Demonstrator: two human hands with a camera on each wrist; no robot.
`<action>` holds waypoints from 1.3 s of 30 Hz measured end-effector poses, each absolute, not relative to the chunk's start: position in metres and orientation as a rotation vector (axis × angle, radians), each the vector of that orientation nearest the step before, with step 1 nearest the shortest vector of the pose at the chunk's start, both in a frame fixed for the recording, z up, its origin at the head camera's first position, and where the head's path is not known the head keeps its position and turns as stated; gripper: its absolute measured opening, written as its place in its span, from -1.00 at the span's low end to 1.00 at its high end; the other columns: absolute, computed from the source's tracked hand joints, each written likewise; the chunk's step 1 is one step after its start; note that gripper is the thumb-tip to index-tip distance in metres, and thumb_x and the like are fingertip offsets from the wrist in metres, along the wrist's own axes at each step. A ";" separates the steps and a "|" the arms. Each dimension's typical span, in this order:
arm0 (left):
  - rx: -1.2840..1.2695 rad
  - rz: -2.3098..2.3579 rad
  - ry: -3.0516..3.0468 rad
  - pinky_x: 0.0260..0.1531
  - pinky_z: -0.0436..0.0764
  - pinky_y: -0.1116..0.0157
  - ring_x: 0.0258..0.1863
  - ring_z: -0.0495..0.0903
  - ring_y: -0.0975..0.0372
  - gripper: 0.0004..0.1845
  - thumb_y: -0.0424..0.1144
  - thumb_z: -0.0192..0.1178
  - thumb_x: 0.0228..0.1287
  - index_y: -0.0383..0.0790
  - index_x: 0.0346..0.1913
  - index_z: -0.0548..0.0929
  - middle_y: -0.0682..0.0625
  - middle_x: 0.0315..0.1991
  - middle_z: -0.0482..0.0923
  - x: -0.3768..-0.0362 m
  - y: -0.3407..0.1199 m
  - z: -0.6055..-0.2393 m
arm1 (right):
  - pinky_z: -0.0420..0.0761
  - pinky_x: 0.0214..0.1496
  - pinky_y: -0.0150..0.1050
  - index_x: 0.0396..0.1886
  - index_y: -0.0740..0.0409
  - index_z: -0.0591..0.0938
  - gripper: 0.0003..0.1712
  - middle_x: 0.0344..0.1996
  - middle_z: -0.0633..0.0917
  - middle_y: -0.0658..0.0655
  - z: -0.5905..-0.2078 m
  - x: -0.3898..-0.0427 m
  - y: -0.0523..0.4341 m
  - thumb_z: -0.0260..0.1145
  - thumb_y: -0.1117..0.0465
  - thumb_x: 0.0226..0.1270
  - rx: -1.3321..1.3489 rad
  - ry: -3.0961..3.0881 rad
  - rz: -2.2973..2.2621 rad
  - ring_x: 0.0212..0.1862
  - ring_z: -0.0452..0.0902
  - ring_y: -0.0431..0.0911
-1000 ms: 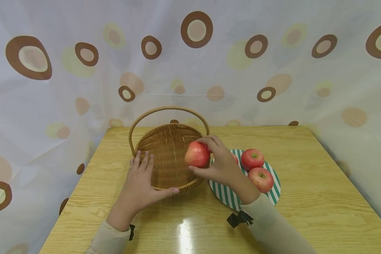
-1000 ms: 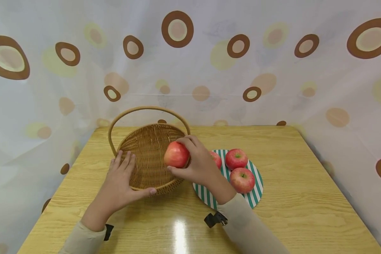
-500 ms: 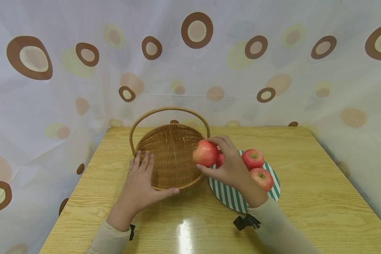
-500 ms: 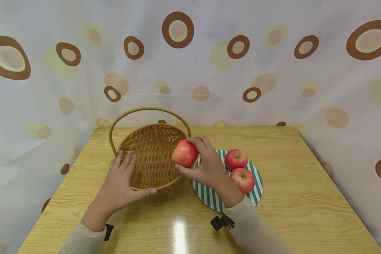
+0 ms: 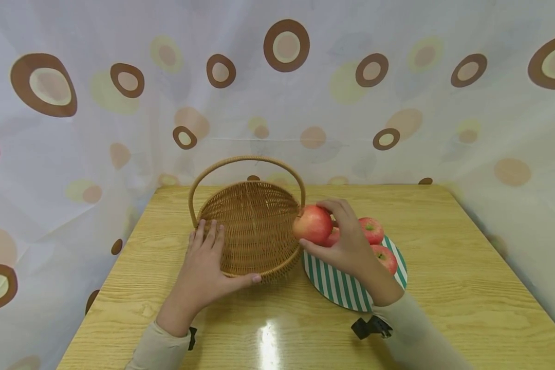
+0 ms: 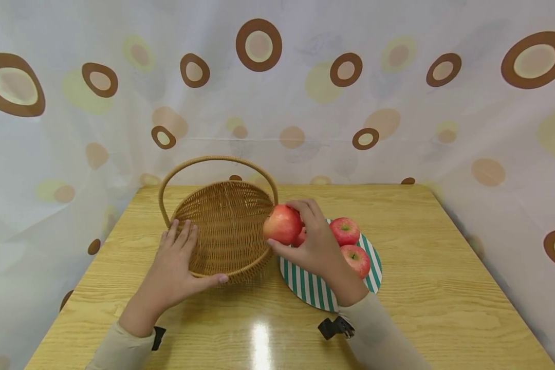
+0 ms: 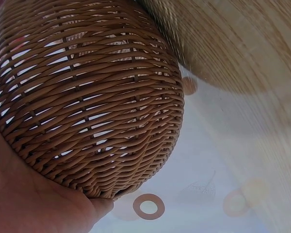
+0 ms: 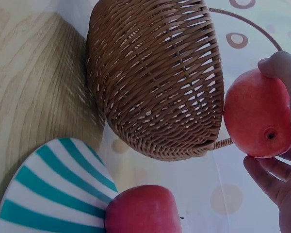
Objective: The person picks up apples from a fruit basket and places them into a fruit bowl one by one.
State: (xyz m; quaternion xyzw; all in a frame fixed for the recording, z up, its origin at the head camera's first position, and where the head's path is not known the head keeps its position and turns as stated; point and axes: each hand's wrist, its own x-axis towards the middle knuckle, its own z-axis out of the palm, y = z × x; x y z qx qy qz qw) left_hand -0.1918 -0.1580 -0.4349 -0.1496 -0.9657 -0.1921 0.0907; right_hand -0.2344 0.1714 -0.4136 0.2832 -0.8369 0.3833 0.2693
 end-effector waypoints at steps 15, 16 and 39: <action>-0.449 -0.578 -2.885 0.66 -0.19 -0.31 0.73 -0.34 -0.25 0.52 0.72 0.23 0.00 -0.37 0.70 -0.04 -0.32 0.72 -0.19 -0.192 -0.157 -0.433 | 0.78 0.01 -0.05 0.38 0.06 0.59 -0.11 0.28 0.55 0.10 -0.419 -0.228 0.188 0.75 0.10 0.00 0.710 -2.303 1.043 0.20 0.55 -0.09; -0.448 -0.577 -2.885 0.67 -0.19 -0.30 0.73 -0.34 -0.25 0.52 0.72 0.23 0.00 -0.36 0.70 -0.05 -0.32 0.73 -0.18 -0.193 -0.158 -0.433 | 0.78 0.00 -0.09 0.37 0.06 0.59 -0.11 0.28 0.55 0.09 -0.420 -0.228 0.189 0.76 0.10 0.00 0.710 -2.305 1.033 0.18 0.55 -0.11; -0.445 -0.566 -2.891 0.67 -0.19 -0.30 0.73 -0.33 -0.25 0.51 0.73 0.21 0.00 -0.37 0.70 -0.03 -0.34 0.72 -0.16 -0.192 -0.157 -0.433 | 0.68 -0.22 -0.20 0.22 0.18 0.54 -0.16 0.07 0.65 0.08 -0.435 -0.217 0.209 0.74 0.05 -0.04 0.684 -2.432 0.943 -0.12 0.50 -0.18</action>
